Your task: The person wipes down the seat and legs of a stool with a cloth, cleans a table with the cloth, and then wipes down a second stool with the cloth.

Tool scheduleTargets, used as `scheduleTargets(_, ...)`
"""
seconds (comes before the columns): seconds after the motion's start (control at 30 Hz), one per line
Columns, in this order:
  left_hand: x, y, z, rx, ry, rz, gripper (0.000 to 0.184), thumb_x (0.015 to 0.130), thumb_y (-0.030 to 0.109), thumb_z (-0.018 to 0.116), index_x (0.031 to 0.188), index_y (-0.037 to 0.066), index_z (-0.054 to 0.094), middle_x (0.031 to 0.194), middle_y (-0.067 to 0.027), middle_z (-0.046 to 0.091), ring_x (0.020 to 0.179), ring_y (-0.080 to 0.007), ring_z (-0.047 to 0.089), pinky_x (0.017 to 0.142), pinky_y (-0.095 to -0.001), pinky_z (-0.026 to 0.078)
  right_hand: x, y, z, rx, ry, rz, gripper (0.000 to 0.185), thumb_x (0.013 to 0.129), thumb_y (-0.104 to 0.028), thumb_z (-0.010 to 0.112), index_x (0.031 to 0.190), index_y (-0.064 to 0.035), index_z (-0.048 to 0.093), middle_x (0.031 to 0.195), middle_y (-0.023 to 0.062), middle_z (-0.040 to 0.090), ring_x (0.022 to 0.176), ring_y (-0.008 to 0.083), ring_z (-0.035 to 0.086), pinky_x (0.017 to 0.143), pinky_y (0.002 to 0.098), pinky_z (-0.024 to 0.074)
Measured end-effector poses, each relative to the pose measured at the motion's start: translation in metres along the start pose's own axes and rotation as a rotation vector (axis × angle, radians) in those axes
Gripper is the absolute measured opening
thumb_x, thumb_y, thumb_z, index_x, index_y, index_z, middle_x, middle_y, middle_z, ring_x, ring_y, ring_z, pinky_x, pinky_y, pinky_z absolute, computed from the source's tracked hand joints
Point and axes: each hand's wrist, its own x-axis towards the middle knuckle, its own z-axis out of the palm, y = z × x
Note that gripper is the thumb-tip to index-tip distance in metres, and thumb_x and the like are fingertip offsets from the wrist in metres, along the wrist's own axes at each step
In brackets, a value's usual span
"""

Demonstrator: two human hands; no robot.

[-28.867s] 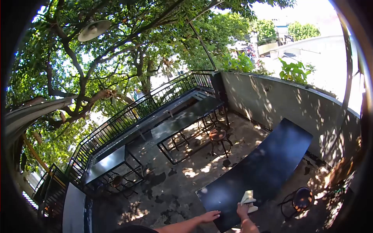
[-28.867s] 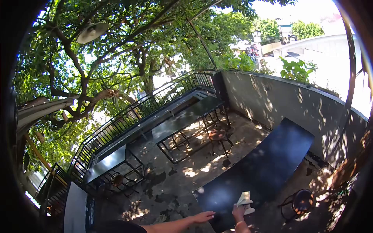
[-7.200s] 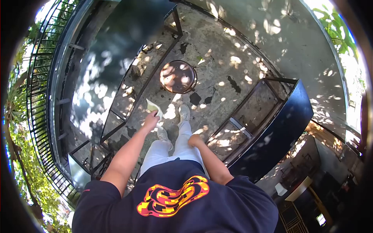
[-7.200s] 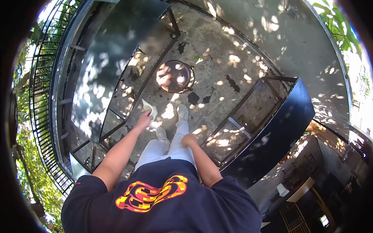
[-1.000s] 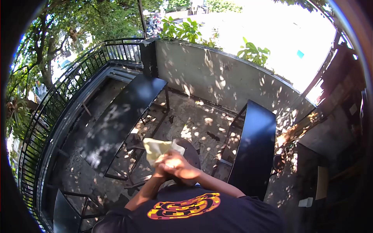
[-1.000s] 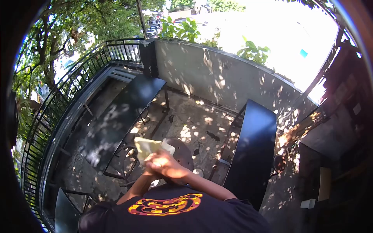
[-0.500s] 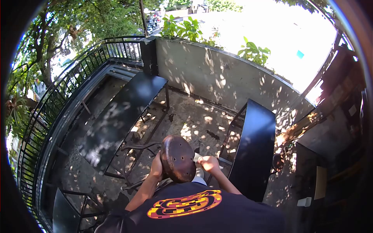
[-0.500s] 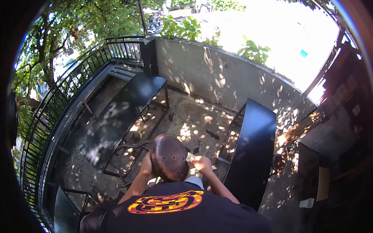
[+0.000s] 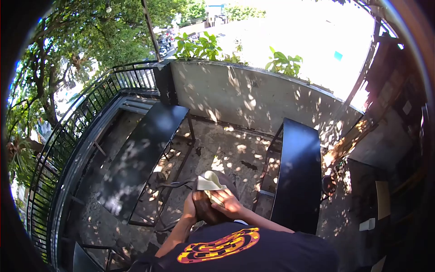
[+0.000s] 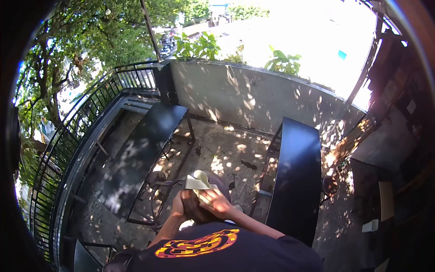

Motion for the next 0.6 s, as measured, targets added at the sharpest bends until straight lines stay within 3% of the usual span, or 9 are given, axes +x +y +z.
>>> scheduleTargets(0.07, -0.013, 0.012, 0.015, -0.051, -0.027, -0.026, 0.052, 0.107, 0.042, 0.031, 0.131, 0.005, 0.06, 0.122, -0.0138, 0.069, 0.111, -0.0275, 0.066, 0.102, -0.0433, 0.052, -0.04, 0.014, 0.005, 0.096, 0.059, 0.162, 0.062, 0.106, -0.042, 0.052, 0.155, -0.0055, 0.042, 0.16, 0.0191, 0.039, 0.142, 0.0375, 0.041, 0.119, 0.0465, 0.0276)
scheduleTargets(0.13, -0.024, 0.018, 0.026, -0.058, -0.029, -0.028, 0.053, 0.107, 0.042, 0.031, 0.129, 0.005, 0.061, 0.121, -0.0143, 0.069, 0.111, -0.028, 0.067, 0.101, -0.0444, 0.052, -0.082, 0.058, 0.028, 0.078, -0.028, 0.285, 0.06, 0.107, -0.042, 0.05, 0.154, -0.0051, 0.043, 0.155, 0.0217, 0.046, 0.14, 0.0382, 0.047, 0.115, 0.0465, 0.0358)
scheduleTargets(0.23, -0.035, 0.026, 0.038, -0.045, 0.023, -0.006, 0.055, 0.107, 0.045, 0.03, 0.128, 0.005, 0.061, 0.12, -0.0152, 0.069, 0.108, -0.0289, 0.068, 0.1, -0.0459, 0.053, -0.098, 0.087, 0.031, 0.49, -0.162, 0.823, 0.055, 0.107, -0.036, 0.051, 0.152, -0.0055, 0.046, 0.148, 0.0162, 0.056, 0.127, 0.0256, 0.061, 0.103, 0.0381, 0.0478)
scheduleTargets(0.33, -0.031, 0.026, 0.037, -0.031, 0.002, -0.037, 0.056, 0.107, 0.042, 0.028, 0.135, 0.003, 0.056, 0.127, -0.0172, 0.066, 0.116, -0.0311, 0.066, 0.104, -0.0505, 0.052, -0.074, 0.094, 0.042, 0.57, 0.483, 0.556, 0.05, 0.108, -0.034, 0.05, 0.152, -0.0105, 0.048, 0.14, 0.0156, 0.062, 0.115, 0.0207, 0.067, 0.094, 0.0353, 0.0532)
scheduleTargets(0.37, -0.025, 0.021, 0.033, -0.003, -0.005, -0.024, 0.055, 0.107, 0.042, 0.029, 0.134, 0.004, 0.056, 0.125, -0.0167, 0.067, 0.114, -0.0301, 0.066, 0.102, -0.0491, 0.053, -0.043, 0.06, 0.018, 0.633, 0.554, 0.592, 0.049, 0.108, -0.033, 0.05, 0.15, -0.0095, 0.05, 0.138, 0.0184, 0.063, 0.121, 0.0246, 0.064, 0.099, 0.0373, 0.0502)
scheduleTargets(0.47, -0.003, 0.003, 0.02, 0.082, -0.029, 0.019, 0.053, 0.107, 0.042, 0.031, 0.131, 0.004, 0.058, 0.121, -0.0152, 0.068, 0.109, -0.0271, 0.068, 0.098, -0.045, 0.055, 0.036, -0.017, -0.038, 0.336, 0.661, 0.24, 0.047, 0.106, -0.033, 0.054, 0.148, -0.0107, 0.054, 0.146, 0.0213, 0.055, 0.142, 0.0336, 0.047, 0.117, 0.0428, 0.0353)
scheduleTargets(0.53, 0.002, -0.002, 0.025, 0.114, -0.064, 0.069, 0.052, 0.106, 0.042, 0.032, 0.129, 0.004, 0.059, 0.118, -0.014, 0.069, 0.105, -0.0254, 0.069, 0.094, -0.0421, 0.057, 0.055, -0.019, -0.049, 0.211, 0.315, 0.072, 0.045, 0.104, -0.033, 0.057, 0.145, -0.0133, 0.056, 0.154, 0.0192, 0.047, 0.151, 0.0373, 0.032, 0.124, 0.0458, 0.0235)
scheduleTargets(0.57, 0.001, 0.0, 0.026, 0.167, -0.121, 0.069, 0.051, 0.107, 0.041, 0.031, 0.129, 0.004, 0.059, 0.118, -0.0138, 0.069, 0.104, -0.0248, 0.069, 0.093, -0.04, 0.057, 0.061, -0.014, -0.047, 0.107, 0.264, 0.021, 0.043, 0.103, -0.035, 0.058, 0.141, -0.0153, 0.06, 0.151, 0.0153, 0.05, 0.145, 0.0379, 0.039, 0.122, 0.0511, 0.026)
scheduleTargets(0.6, 0.0, 0.002, 0.029, 0.186, -0.118, 0.061, 0.052, 0.107, 0.041, 0.03, 0.129, 0.004, 0.059, 0.119, -0.0139, 0.069, 0.104, -0.0248, 0.069, 0.094, -0.0399, 0.057, 0.066, -0.009, -0.05, 0.116, 0.375, -0.035, 0.037, 0.102, -0.034, 0.058, 0.133, -0.0141, 0.064, 0.144, 0.0129, 0.056, 0.137, 0.0375, 0.047, 0.115, 0.0504, 0.0338)
